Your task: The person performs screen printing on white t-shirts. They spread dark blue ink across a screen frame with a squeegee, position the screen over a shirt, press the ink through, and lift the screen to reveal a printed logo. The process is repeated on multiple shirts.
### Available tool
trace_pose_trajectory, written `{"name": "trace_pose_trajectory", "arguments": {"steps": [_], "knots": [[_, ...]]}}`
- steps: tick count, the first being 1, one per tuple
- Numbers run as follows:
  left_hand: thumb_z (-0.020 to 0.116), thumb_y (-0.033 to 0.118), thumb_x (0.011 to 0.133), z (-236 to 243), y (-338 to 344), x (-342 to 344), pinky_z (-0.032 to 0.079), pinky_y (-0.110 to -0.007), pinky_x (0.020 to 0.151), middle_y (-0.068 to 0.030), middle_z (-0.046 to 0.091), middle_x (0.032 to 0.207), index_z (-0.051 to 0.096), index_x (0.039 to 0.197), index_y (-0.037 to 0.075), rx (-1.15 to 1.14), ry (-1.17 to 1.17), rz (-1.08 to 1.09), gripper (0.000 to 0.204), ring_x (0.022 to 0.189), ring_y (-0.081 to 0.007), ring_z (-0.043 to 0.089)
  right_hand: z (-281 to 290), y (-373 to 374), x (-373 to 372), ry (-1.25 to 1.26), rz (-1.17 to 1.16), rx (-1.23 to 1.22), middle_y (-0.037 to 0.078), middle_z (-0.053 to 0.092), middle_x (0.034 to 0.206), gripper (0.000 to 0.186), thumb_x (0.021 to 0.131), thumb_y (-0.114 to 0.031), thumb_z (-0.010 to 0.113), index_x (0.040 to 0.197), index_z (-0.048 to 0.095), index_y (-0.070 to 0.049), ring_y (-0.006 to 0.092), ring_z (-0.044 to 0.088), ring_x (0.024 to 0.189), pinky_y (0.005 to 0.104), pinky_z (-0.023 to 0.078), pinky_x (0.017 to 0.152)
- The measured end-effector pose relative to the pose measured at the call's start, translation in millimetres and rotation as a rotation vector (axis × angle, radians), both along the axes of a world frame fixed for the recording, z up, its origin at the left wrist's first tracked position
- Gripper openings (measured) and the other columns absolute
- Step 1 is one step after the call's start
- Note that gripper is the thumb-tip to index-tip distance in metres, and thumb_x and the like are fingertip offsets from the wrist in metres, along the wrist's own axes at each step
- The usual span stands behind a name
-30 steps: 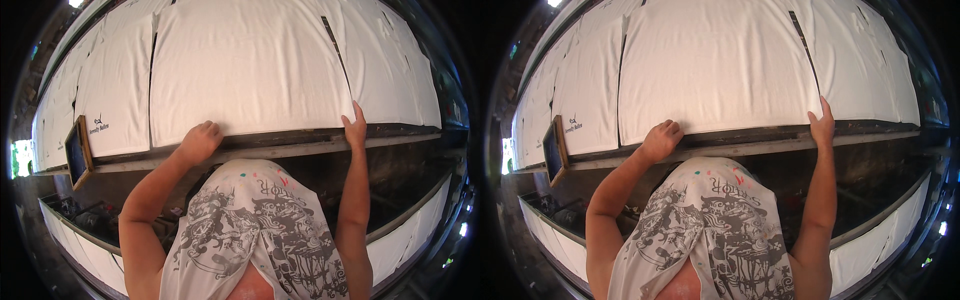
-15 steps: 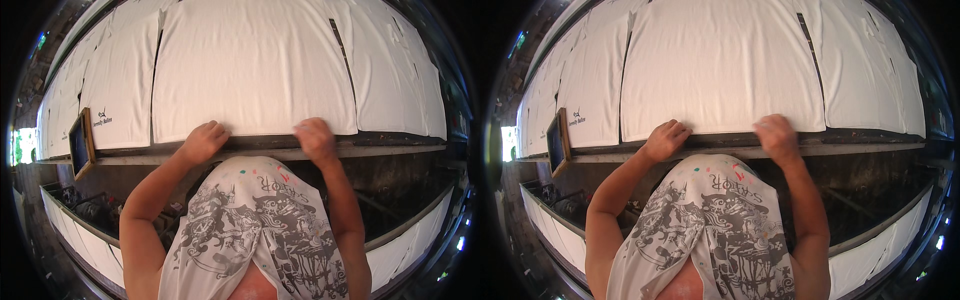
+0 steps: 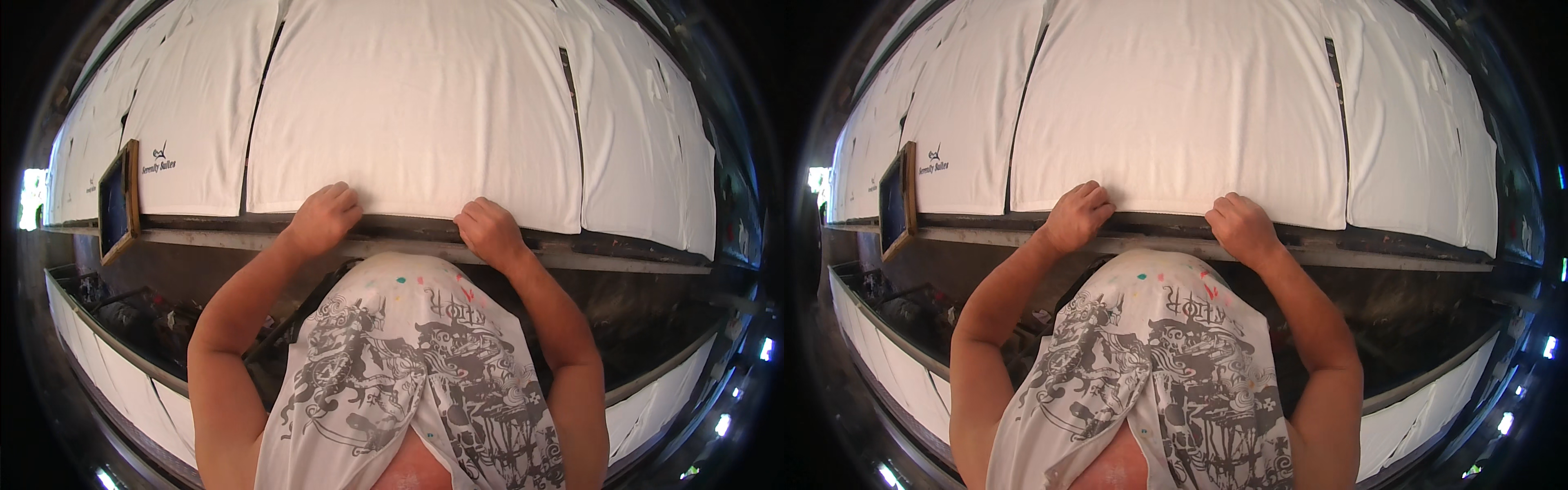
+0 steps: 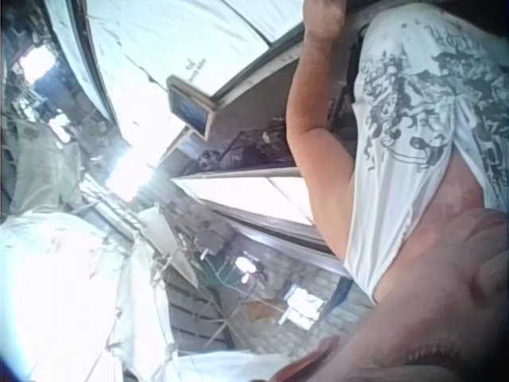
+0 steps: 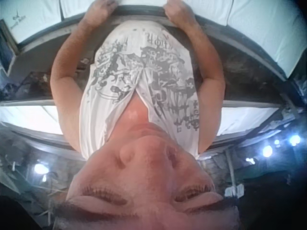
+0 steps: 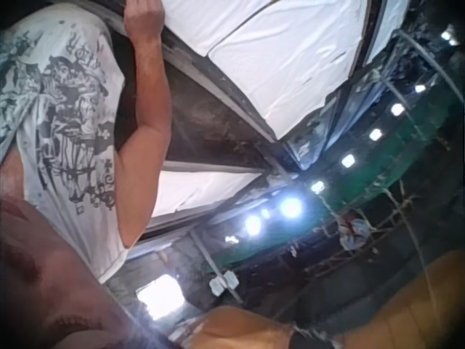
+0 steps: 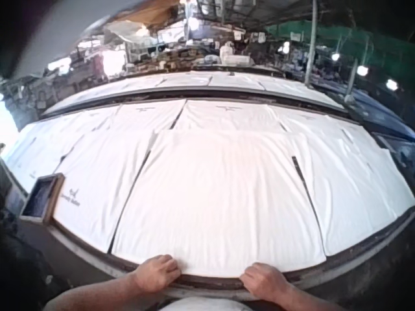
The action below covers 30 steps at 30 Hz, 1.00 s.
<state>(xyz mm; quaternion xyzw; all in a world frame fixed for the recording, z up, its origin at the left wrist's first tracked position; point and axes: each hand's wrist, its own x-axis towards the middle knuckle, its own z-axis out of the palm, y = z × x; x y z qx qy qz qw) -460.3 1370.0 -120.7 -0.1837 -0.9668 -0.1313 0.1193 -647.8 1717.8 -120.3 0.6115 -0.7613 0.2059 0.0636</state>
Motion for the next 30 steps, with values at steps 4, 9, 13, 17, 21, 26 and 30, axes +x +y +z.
{"name": "trace_pose_trajectory", "arguments": {"steps": [4, 9, 13, 17, 21, 26, 30], "knots": [[0.080, 0.005, 0.082, 1, 5, -7, 0.061, -0.046, 0.081, -0.0095, 0.063, 0.101, 0.079, 0.106, 0.006, 0.069, 0.027, 0.060, 0.025, 0.096, -0.0320, 0.066, 7, -11, 3, 0.059, -0.046, -0.048, 0.008, 0.066, 0.096, 0.007, 0.087, -0.008, 0.073, 0.093, 0.069, -0.008, 0.0281, 0.069, 0.094, 0.0420, 0.061, 0.080], [0.080, 0.005, 0.083, 4, 6, -10, 0.060, -0.045, 0.082, -0.0088, 0.064, 0.100, 0.080, 0.107, 0.006, 0.095, 0.012, 0.045, 0.025, 0.096, -0.0315, 0.067, -5, -13, -3, 0.071, -0.059, 0.004, 0.007, 0.066, 0.096, 0.006, 0.088, -0.008, 0.072, 0.093, 0.070, -0.008, 0.0277, 0.069, 0.094, 0.0416, 0.062, 0.081], [0.079, 0.006, 0.081, 4, 3, -11, 0.060, -0.044, 0.082, -0.0084, 0.065, 0.101, 0.080, 0.104, 0.005, 0.047, 0.004, -0.053, 0.023, 0.095, -0.0308, 0.067, -4, -13, -3, 0.096, 0.014, -0.002, 0.007, 0.065, 0.094, 0.004, 0.087, -0.008, 0.072, 0.090, 0.068, -0.007, 0.0271, 0.068, 0.093, 0.0413, 0.062, 0.080], [0.078, 0.008, 0.080, 0, 3, -7, 0.061, -0.043, 0.082, -0.0080, 0.065, 0.100, 0.080, 0.101, 0.005, 0.032, -0.013, -0.079, 0.022, 0.094, -0.0300, 0.067, -5, -10, -2, 0.113, 0.038, 0.001, 0.007, 0.063, 0.091, 0.005, 0.086, -0.009, 0.072, 0.087, 0.067, -0.007, 0.0266, 0.067, 0.090, 0.0400, 0.062, 0.078], [0.078, 0.006, 0.081, -2, 3, -4, 0.062, -0.042, 0.081, -0.0078, 0.065, 0.098, 0.080, 0.101, 0.004, 0.046, 0.008, -0.080, 0.020, 0.094, -0.0292, 0.067, 0, -10, 0, 0.125, 0.062, -0.014, 0.007, 0.062, 0.091, 0.006, 0.084, -0.011, 0.072, 0.087, 0.067, -0.007, 0.0261, 0.066, 0.089, 0.0392, 0.061, 0.076], [0.079, 0.006, 0.083, 0, 2, -4, 0.062, -0.042, 0.081, -0.0076, 0.066, 0.097, 0.080, 0.101, 0.004, 0.063, -0.032, -0.092, 0.018, 0.095, -0.0291, 0.068, 2, -8, -1, 0.123, 0.089, -0.006, 0.006, 0.062, 0.092, 0.008, 0.083, -0.012, 0.071, 0.088, 0.068, -0.007, 0.0258, 0.065, 0.091, 0.0393, 0.061, 0.076], [0.080, 0.005, 0.085, 1, 0, -6, 0.063, -0.043, 0.082, -0.0078, 0.067, 0.098, 0.080, 0.102, 0.005, 0.054, -0.076, -0.093, 0.017, 0.095, -0.0297, 0.069, 1, -7, 2, 0.123, 0.085, 0.028, 0.006, 0.063, 0.094, 0.008, 0.083, -0.012, 0.070, 0.088, 0.069, -0.007, 0.0259, 0.066, 0.093, 0.0396, 0.061, 0.077]]}}
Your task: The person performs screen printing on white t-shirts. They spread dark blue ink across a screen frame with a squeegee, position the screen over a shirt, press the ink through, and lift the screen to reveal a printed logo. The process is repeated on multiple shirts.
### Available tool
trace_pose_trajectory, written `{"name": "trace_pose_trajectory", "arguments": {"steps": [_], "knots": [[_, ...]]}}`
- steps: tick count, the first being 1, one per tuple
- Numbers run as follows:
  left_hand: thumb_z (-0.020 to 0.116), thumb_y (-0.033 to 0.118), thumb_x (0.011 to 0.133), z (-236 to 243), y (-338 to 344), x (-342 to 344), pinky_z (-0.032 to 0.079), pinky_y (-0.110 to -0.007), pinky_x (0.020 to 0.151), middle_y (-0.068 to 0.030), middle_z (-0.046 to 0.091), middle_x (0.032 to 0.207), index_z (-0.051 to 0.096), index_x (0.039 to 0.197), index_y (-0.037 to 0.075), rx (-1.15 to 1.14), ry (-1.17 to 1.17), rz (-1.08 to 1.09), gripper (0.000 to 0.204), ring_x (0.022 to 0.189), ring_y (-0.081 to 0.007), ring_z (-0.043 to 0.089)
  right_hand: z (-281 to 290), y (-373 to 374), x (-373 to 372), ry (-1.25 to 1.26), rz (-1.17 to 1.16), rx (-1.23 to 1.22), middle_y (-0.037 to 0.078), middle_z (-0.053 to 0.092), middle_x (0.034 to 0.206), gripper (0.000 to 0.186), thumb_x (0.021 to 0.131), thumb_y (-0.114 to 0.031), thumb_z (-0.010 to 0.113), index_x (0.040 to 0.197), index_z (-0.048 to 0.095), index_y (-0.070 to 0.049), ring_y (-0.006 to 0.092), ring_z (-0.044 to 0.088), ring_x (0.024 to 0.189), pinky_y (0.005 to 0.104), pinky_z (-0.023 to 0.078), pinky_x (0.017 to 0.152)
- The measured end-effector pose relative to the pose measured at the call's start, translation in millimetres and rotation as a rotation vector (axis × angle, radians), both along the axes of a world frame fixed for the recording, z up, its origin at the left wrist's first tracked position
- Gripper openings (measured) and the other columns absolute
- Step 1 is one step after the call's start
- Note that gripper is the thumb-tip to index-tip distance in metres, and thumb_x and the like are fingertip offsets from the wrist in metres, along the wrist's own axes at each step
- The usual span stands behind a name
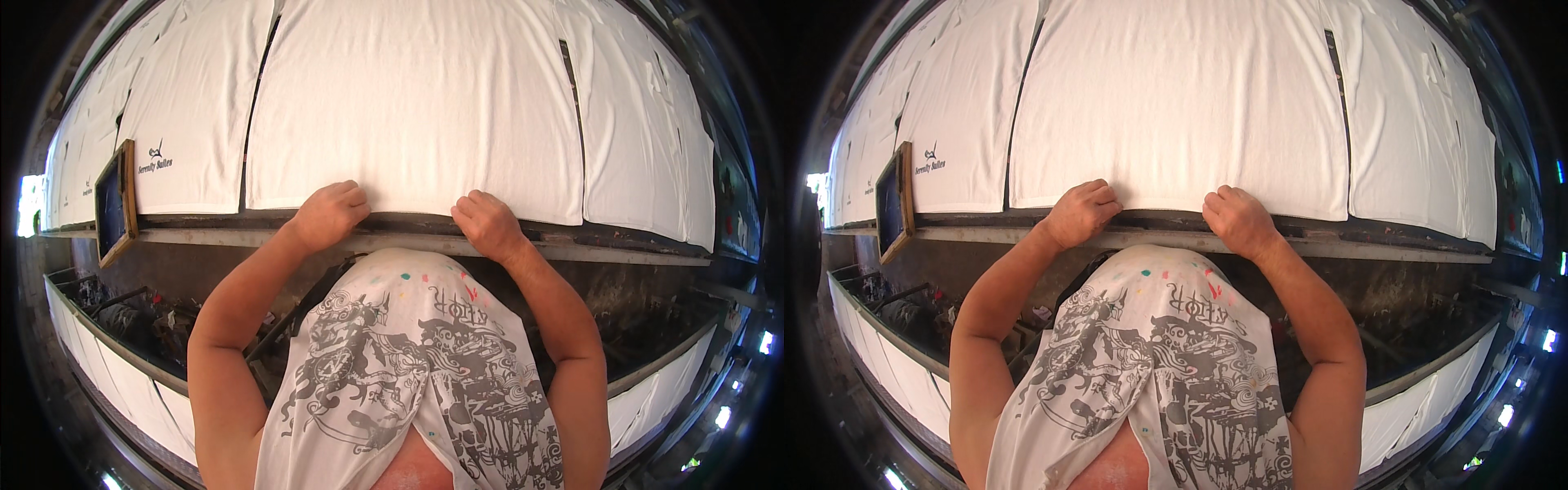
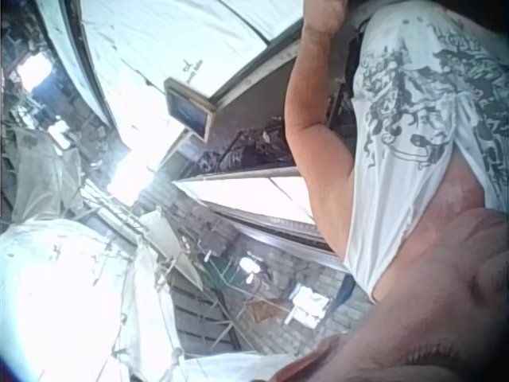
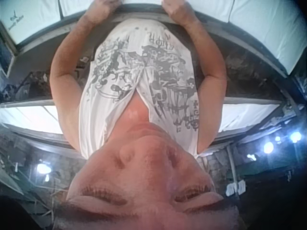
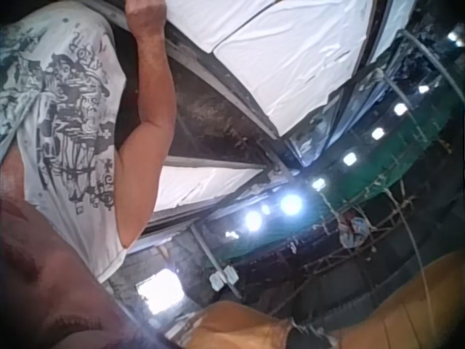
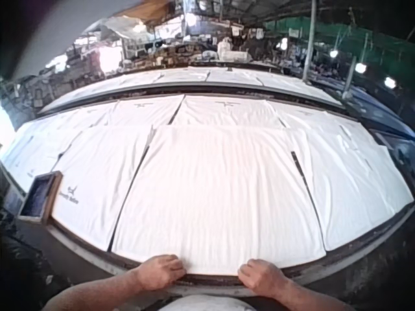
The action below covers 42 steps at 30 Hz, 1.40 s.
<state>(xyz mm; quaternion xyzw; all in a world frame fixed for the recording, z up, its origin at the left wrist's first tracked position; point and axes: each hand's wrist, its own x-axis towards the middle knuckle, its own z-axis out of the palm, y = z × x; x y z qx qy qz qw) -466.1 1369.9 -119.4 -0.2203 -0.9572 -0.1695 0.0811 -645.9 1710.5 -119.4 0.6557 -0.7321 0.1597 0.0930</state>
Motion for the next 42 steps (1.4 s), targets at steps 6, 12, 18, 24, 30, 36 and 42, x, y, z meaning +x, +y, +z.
{"name": "trace_pose_trajectory", "arguments": {"steps": [6, 12, 18, 24, 30, 36, 42], "knots": [[0.082, 0.002, 0.083, 2, -6, -1, 0.063, -0.044, 0.083, -0.0084, 0.069, 0.102, 0.081, 0.104, 0.006, 0.045, -0.077, 0.010, 0.022, 0.099, -0.0298, 0.071, -2, 0, -2, -0.090, -0.015, 0.011, 0.007, 0.064, 0.095, 0.009, 0.086, -0.011, 0.070, 0.094, 0.072, -0.006, 0.0281, 0.067, 0.096, 0.0417, 0.061, 0.081], [0.079, 0.008, 0.086, 17, -18, 11, 0.063, -0.045, 0.085, -0.0075, 0.068, 0.107, 0.078, 0.109, 0.009, 0.007, -0.008, 0.081, 0.023, 0.103, -0.0303, 0.069, 15, 51, -20, -0.082, -0.150, -0.017, 0.008, 0.071, 0.105, 0.022, 0.090, -0.009, 0.072, 0.110, 0.078, -0.005, 0.0307, 0.072, 0.102, 0.0430, 0.061, 0.088], [0.082, 0.000, 0.080, 15, -28, 22, 0.063, -0.044, 0.079, -0.0078, 0.068, 0.105, 0.082, 0.112, 0.006, -0.038, 0.022, 0.090, 0.033, 0.095, -0.0301, 0.070, 17, 98, -37, 0.006, -0.198, 0.081, 0.009, 0.070, 0.104, 0.022, 0.090, -0.009, 0.071, 0.110, 0.077, -0.004, 0.0299, 0.072, 0.099, 0.0436, 0.063, 0.086], [0.081, 0.001, 0.081, 12, -29, 19, 0.064, -0.044, 0.079, -0.0079, 0.069, 0.104, 0.081, 0.111, 0.006, -0.035, -0.025, 0.072, 0.030, 0.096, -0.0299, 0.070, 14, 91, -34, 0.075, -0.280, 0.123, 0.009, 0.065, 0.097, 0.009, 0.088, -0.009, 0.071, 0.097, 0.068, -0.006, 0.0304, 0.071, 0.096, 0.0423, 0.064, 0.083], [0.081, 0.002, 0.081, 1, -32, 22, 0.064, -0.045, 0.080, -0.0069, 0.069, 0.104, 0.079, 0.105, 0.008, -0.058, -0.084, 0.064, 0.025, 0.098, -0.0306, 0.072, 8, 93, -34, 0.061, -0.392, 0.211, 0.010, 0.065, 0.096, 0.007, 0.087, -0.008, 0.070, 0.085, 0.064, -0.008, 0.0306, 0.072, 0.097, 0.0433, 0.066, 0.081], [0.087, 0.018, 0.089, 27, -26, -18, 0.063, -0.050, 0.089, -0.0100, 0.074, 0.115, 0.080, 0.112, 0.009, -0.053, -0.216, -0.044, 0.026, 0.106, -0.0351, 0.073, 1, 101, -32, -0.026, -0.433, 0.161, 0.011, 0.065, 0.095, 0.008, 0.086, -0.005, 0.071, 0.083, 0.065, -0.008, 0.0318, 0.073, 0.096, 0.0457, 0.066, 0.078], [0.075, 0.053, 0.107, 13, 102, -123, 0.031, -0.059, 0.140, -0.0176, 0.039, 0.186, 0.046, 0.176, 0.007, -0.089, 0.041, 0.014, 0.088, 0.172, -0.0436, 0.033, 9, 99, -33, -0.077, -0.466, 0.134, 0.012, 0.065, 0.096, 0.013, 0.084, -0.003, 0.077, 0.082, 0.064, -0.007, 0.0348, 0.072, 0.097, 0.0488, 0.065, 0.081]]}}
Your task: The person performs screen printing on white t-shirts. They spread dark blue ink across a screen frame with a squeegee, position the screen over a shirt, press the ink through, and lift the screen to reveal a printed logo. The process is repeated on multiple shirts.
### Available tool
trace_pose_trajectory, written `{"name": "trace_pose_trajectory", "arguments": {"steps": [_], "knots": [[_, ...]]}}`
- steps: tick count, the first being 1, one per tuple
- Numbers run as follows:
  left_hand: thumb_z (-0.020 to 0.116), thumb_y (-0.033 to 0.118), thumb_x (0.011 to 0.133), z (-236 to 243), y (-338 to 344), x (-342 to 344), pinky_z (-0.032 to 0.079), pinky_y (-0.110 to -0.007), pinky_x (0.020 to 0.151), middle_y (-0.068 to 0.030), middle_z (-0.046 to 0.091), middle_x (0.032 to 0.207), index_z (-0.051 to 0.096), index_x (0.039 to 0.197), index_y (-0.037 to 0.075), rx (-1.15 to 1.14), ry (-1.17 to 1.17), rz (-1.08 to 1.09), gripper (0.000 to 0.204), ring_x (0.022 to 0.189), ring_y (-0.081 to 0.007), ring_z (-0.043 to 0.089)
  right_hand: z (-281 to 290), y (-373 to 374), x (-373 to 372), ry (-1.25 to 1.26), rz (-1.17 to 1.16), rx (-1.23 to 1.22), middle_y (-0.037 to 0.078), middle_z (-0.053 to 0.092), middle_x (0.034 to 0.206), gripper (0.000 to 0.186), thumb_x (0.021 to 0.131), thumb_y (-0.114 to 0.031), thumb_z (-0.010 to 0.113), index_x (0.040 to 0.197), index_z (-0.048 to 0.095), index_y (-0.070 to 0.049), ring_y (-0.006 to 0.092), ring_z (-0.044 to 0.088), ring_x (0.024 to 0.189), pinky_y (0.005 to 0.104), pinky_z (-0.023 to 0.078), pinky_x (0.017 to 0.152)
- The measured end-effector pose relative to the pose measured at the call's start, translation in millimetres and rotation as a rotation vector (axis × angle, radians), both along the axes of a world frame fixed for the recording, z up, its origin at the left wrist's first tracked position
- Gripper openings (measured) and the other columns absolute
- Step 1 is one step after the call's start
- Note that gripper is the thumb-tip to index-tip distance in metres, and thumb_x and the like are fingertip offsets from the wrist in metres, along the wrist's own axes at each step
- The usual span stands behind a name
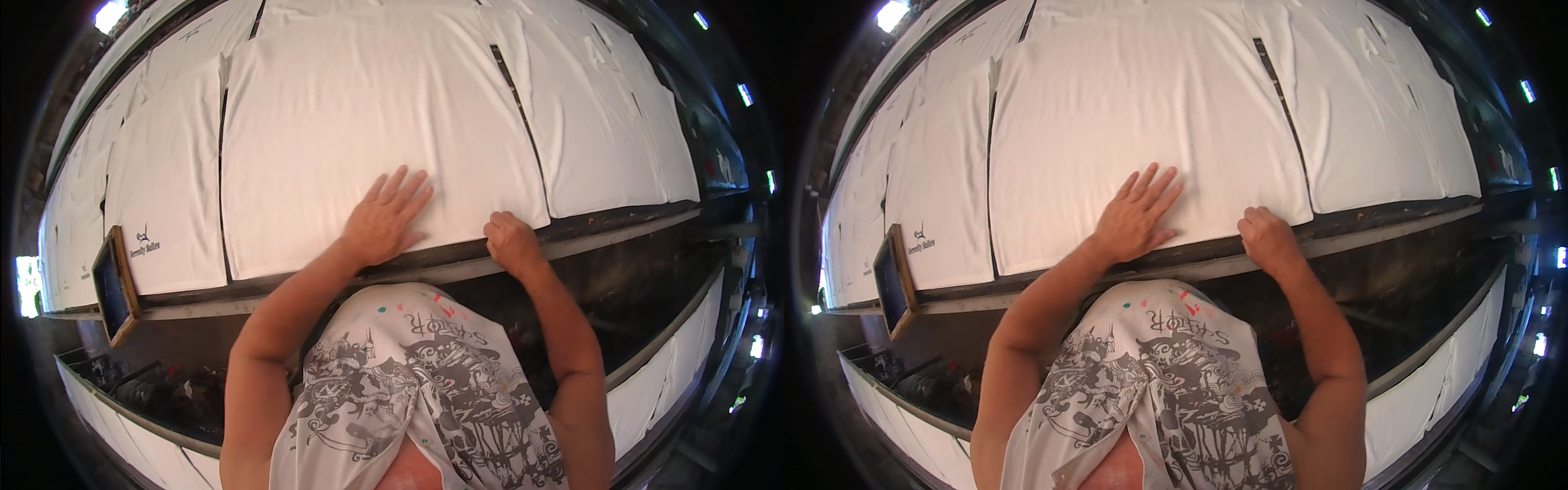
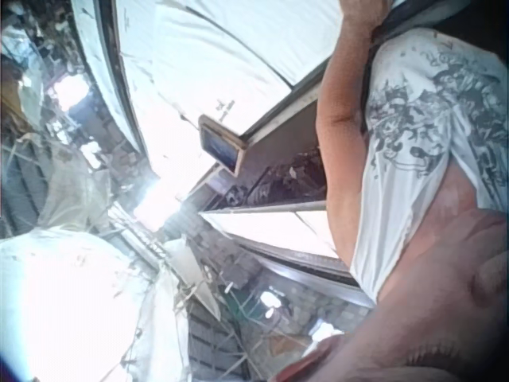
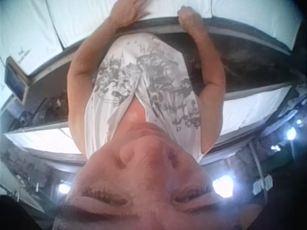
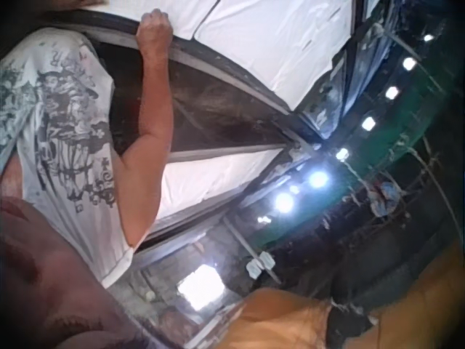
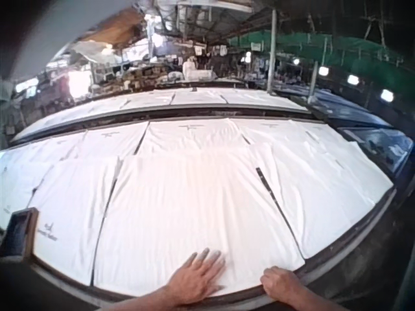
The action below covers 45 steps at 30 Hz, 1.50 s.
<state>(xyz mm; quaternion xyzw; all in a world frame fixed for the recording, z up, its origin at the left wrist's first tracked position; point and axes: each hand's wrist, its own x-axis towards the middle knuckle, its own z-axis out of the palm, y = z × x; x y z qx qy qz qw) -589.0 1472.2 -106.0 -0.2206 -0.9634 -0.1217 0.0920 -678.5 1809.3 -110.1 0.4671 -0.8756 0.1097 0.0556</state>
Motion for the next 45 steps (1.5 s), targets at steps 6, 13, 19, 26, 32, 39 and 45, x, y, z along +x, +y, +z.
{"name": "trace_pose_trajectory", "arguments": {"steps": [6, 13, 19, 26, 32, 39, 45], "knots": [[0.057, 0.073, 0.111, -20, 27, -26, 0.017, -0.060, 0.145, -0.0163, 0.029, 0.192, 0.037, 0.181, 0.006, -0.101, -0.163, 0.061, 0.099, 0.178, -0.0423, 0.021, -14, 16, 11, -0.098, -0.130, -0.101, 0.014, 0.073, 0.099, 0.011, 0.085, -0.003, 0.082, 0.095, 0.078, -0.005, 0.0365, 0.074, 0.102, 0.0484, 0.063, 0.087], [0.055, 0.072, 0.112, -12, 50, -82, 0.014, -0.059, 0.146, -0.0171, 0.026, 0.193, 0.035, 0.183, 0.006, -0.098, -0.107, -0.023, 0.098, 0.179, -0.0401, 0.019, 4, 67, -30, -0.107, -0.741, -0.210, 0.018, 0.080, 0.105, 0.027, 0.101, -0.032, 0.085, 0.103, 0.081, -0.005, 0.0427, 0.076, 0.107, 0.0553, 0.060, 0.092], [0.061, 0.067, 0.112, -24, 73, -100, 0.016, -0.061, 0.145, -0.0196, 0.025, 0.193, 0.035, 0.180, -0.001, -0.052, -0.154, 0.080, 0.099, 0.179, -0.0426, 0.019, 0, 66, -39, -0.316, -1.029, -0.034, 0.022, 0.084, 0.118, 0.055, 0.099, -0.051, 0.086, 0.130, 0.080, -0.006, 0.0464, 0.079, 0.115, 0.0584, 0.061, 0.099], [0.064, 0.064, 0.111, -18, 73, -99, 0.019, -0.065, 0.143, -0.0204, 0.028, 0.192, 0.039, 0.182, 0.011, -0.109, -0.133, 0.065, 0.092, 0.178, -0.0461, 0.021, -3, 75, -40, -0.437, -0.972, -0.079, 0.024, 0.083, 0.116, 0.046, 0.098, -0.048, 0.086, 0.108, 0.077, -0.004, 0.0500, 0.078, 0.113, 0.0607, 0.061, 0.097], [0.058, 0.067, 0.113, -29, 69, -103, 0.017, -0.063, 0.144, -0.0166, 0.026, 0.193, 0.037, 0.184, 0.019, -0.105, -0.106, 0.071, 0.089, 0.179, -0.0441, 0.021, -20, 91, -46, -0.457, -0.961, -0.150, 0.026, 0.081, 0.107, 0.041, 0.100, -0.045, 0.086, 0.107, 0.079, -0.005, 0.0524, 0.077, 0.104, 0.0596, 0.061, 0.088], [0.061, 0.059, 0.115, -17, 12, -59, 0.017, -0.063, 0.145, -0.0156, 0.025, 0.194, 0.037, 0.185, 0.022, -0.095, -0.141, 0.048, 0.082, 0.179, -0.0438, 0.018, -31, 101, -31, -0.280, -0.803, -0.342, 0.021, 0.081, 0.108, 0.032, 0.098, -0.028, 0.089, 0.117, 0.079, -0.004, 0.0470, 0.076, 0.101, 0.0559, 0.060, 0.087], [0.061, 0.061, 0.114, -23, -75, 26, 0.016, -0.063, 0.144, -0.0153, 0.023, 0.195, 0.034, 0.186, 0.023, -0.173, -0.140, 0.463, 0.086, 0.180, -0.0439, 0.016, -22, 74, -31, 0.175, -0.436, -0.375, 0.016, 0.076, 0.138, 0.037, 0.098, -0.014, 0.086, 0.134, 0.080, -0.009, 0.0416, 0.071, 0.128, 0.0529, 0.057, 0.106]]}}
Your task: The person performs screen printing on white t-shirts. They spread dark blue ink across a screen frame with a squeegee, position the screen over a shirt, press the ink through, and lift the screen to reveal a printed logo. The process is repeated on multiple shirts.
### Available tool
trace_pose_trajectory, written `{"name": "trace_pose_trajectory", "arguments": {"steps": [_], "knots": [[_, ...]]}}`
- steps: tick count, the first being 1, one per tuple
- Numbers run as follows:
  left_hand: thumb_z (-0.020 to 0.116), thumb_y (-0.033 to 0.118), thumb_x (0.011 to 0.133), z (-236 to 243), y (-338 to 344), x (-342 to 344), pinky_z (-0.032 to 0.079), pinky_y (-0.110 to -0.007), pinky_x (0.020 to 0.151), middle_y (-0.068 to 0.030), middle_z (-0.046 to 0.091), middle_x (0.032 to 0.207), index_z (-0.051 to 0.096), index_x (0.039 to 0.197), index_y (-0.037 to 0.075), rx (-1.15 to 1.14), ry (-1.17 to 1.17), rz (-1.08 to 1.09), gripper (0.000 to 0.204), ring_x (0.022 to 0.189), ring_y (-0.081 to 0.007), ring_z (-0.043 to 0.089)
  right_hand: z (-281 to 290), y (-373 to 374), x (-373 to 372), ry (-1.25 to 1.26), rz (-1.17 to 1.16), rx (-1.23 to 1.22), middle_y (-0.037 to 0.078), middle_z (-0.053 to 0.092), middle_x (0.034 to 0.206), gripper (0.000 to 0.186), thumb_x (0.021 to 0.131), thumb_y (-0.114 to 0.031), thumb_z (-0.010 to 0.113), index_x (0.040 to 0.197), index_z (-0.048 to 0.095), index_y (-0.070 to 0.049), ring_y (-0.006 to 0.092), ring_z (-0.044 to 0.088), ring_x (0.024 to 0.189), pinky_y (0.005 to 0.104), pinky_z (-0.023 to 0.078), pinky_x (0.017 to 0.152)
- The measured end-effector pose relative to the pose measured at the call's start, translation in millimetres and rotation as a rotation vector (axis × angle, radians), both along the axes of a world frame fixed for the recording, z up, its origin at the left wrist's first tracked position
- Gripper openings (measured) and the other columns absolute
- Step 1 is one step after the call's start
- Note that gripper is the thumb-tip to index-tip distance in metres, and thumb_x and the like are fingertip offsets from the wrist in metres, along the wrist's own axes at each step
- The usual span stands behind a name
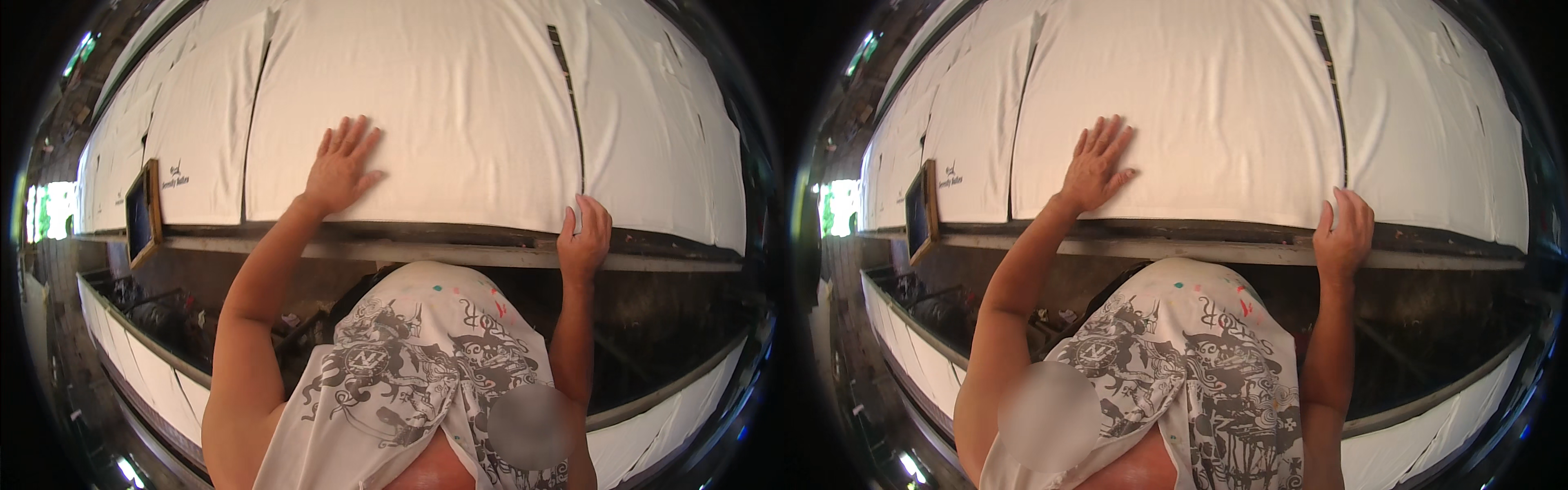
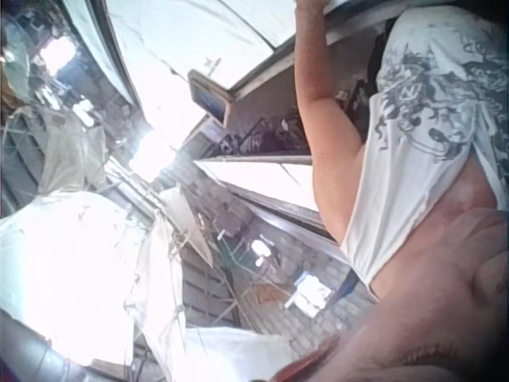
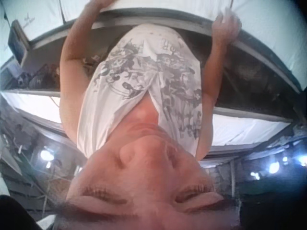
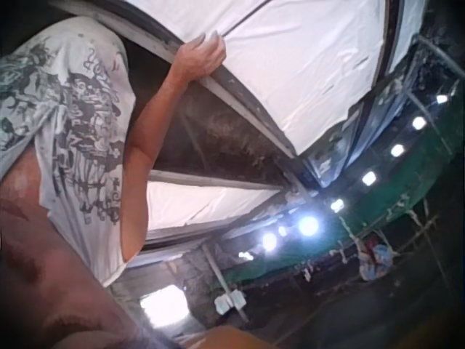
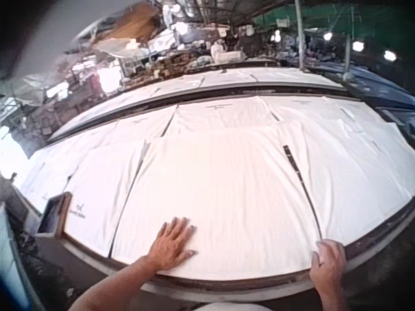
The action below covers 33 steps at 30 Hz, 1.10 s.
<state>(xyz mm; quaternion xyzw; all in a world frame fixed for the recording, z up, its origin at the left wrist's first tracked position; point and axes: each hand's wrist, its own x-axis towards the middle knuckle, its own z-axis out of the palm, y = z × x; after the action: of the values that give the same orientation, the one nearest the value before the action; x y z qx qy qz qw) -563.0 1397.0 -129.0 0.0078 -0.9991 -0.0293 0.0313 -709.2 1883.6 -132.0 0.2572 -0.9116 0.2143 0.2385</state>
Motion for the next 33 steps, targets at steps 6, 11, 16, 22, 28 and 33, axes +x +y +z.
{"name": "trace_pose_trajectory", "arguments": {"steps": [6, 11, 16, 22, 28, 33], "knots": [[0.051, 0.072, 0.115, -10, -19, 28, 0.013, -0.062, 0.145, -0.0140, 0.022, 0.195, 0.036, 0.185, 0.023, -0.014, 0.036, 0.189, 0.087, 0.180, -0.0429, 0.017, 24, -134, -20, -0.064, 0.525, 0.121, 0.013, 0.062, 0.169, 0.058, 0.099, -0.023, 0.088, 0.154, 0.074, -0.013, 0.0391, 0.052, 0.161, 0.0555, 0.043, 0.131], [0.050, 0.078, 0.112, -7, -7, 44, 0.012, -0.066, 0.144, -0.0160, 0.023, 0.195, 0.036, 0.185, 0.024, -0.065, -0.009, 0.137, 0.092, 0.180, -0.0463, 0.015, 3, -184, -17, -0.156, 0.764, 0.394, 0.010, 0.043, 0.186, 0.074, 0.105, -0.048, 0.080, 0.171, 0.059, -0.022, 0.0372, 0.034, 0.174, 0.0576, 0.030, 0.141], [0.051, 0.086, 0.106, 10, 11, 43, 0.011, -0.067, 0.144, -0.0166, 0.018, 0.196, 0.028, 0.187, 0.020, -0.069, -0.146, 0.185, 0.106, 0.180, -0.0473, 0.012, 6, -185, -16, -0.174, 0.827, 0.494, 0.011, 0.041, 0.187, 0.081, 0.102, -0.052, 0.082, 0.174, 0.055, -0.026, 0.0406, 0.033, 0.174, 0.0612, 0.031, 0.140], [0.054, 0.066, 0.114, 0, 48, -31, 0.015, -0.061, 0.145, -0.0132, 0.023, 0.195, 0.032, 0.185, 0.013, 0.063, 0.011, -0.017, 0.091, 0.180, -0.0408, 0.019, 0, -180, -17, -0.144, 0.798, 0.413, 0.015, 0.041, 0.186, 0.088, 0.100, -0.053, 0.082, 0.174, 0.054, -0.016, 0.0430, 0.035, 0.173, 0.0640, 0.033, 0.138], [0.052, 0.065, 0.116, 6, 55, 1, 0.012, -0.062, 0.146, -0.0134, 0.022, 0.195, 0.032, 0.185, 0.015, 0.097, -0.040, -0.035, 0.088, 0.181, -0.0413, 0.015, -6, -156, -5, -0.209, 0.512, 0.389, 0.021, 0.036, 0.188, 0.096, 0.103, -0.055, 0.079, 0.178, 0.045, -0.007, 0.0460, 0.029, 0.175, 0.0635, 0.025, 0.140], [0.052, 0.065, 0.116, 3, 50, 14, 0.011, -0.065, 0.145, -0.0168, 0.023, 0.195, 0.033, 0.185, 0.014, 0.109, -0.031, -0.052, 0.088, 0.180, -0.0439, 0.016, -2, -150, -1, -0.202, 0.467, 0.385, 0.023, 0.033, 0.190, 0.097, 0.102, -0.051, 0.081, 0.180, 0.042, -0.007, 0.0475, 0.026, 0.176, 0.0651, 0.022, 0.141]]}}
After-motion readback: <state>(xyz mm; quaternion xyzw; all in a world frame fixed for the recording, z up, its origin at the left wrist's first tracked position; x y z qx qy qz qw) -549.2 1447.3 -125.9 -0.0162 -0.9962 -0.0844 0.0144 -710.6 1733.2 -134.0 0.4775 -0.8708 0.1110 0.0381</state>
